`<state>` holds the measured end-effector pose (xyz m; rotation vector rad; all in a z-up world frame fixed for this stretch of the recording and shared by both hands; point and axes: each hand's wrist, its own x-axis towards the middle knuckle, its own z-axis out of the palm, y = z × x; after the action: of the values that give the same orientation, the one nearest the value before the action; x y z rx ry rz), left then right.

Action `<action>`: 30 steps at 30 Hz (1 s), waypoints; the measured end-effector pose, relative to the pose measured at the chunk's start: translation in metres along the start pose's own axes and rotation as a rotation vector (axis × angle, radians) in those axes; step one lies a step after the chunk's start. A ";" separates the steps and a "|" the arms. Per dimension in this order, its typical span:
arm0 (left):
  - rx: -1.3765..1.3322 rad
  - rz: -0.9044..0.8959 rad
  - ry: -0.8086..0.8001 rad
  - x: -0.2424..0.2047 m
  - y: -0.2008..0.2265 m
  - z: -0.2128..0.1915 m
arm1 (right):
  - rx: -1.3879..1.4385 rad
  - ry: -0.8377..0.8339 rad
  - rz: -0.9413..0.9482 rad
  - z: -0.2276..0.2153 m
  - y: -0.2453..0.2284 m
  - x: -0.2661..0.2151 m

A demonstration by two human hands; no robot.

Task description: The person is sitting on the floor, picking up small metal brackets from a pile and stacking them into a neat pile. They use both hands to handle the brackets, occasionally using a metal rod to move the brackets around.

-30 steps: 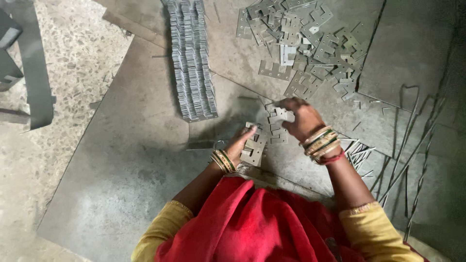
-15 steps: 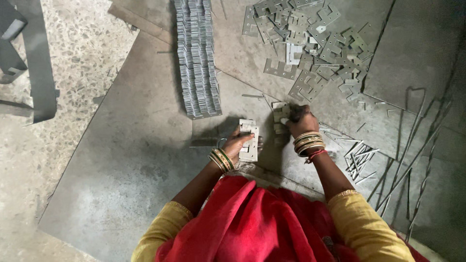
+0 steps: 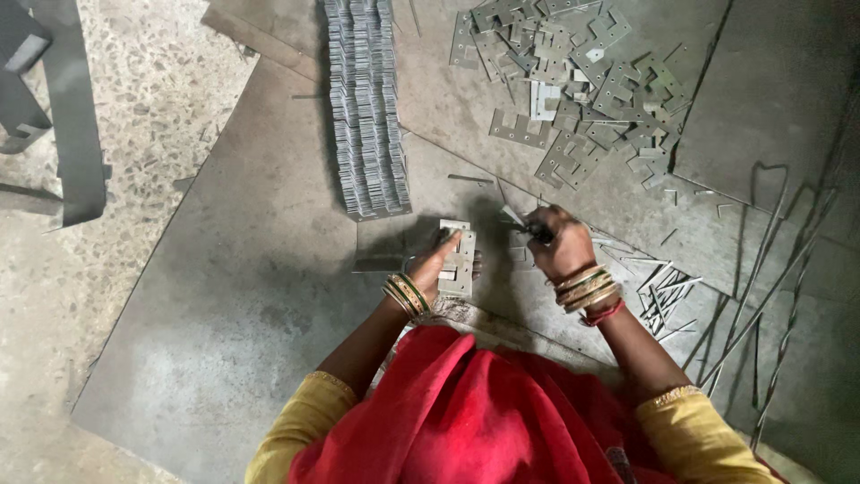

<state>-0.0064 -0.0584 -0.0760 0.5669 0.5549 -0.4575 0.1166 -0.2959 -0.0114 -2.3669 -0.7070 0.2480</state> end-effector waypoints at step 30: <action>-0.108 0.204 0.152 -0.023 0.014 0.017 | -0.557 -0.274 -0.253 0.068 -0.021 0.084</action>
<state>-0.0100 -0.0526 -0.0450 0.5508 0.6551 -0.1906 0.1548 -0.2007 -0.0503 -2.7493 -1.3397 0.2974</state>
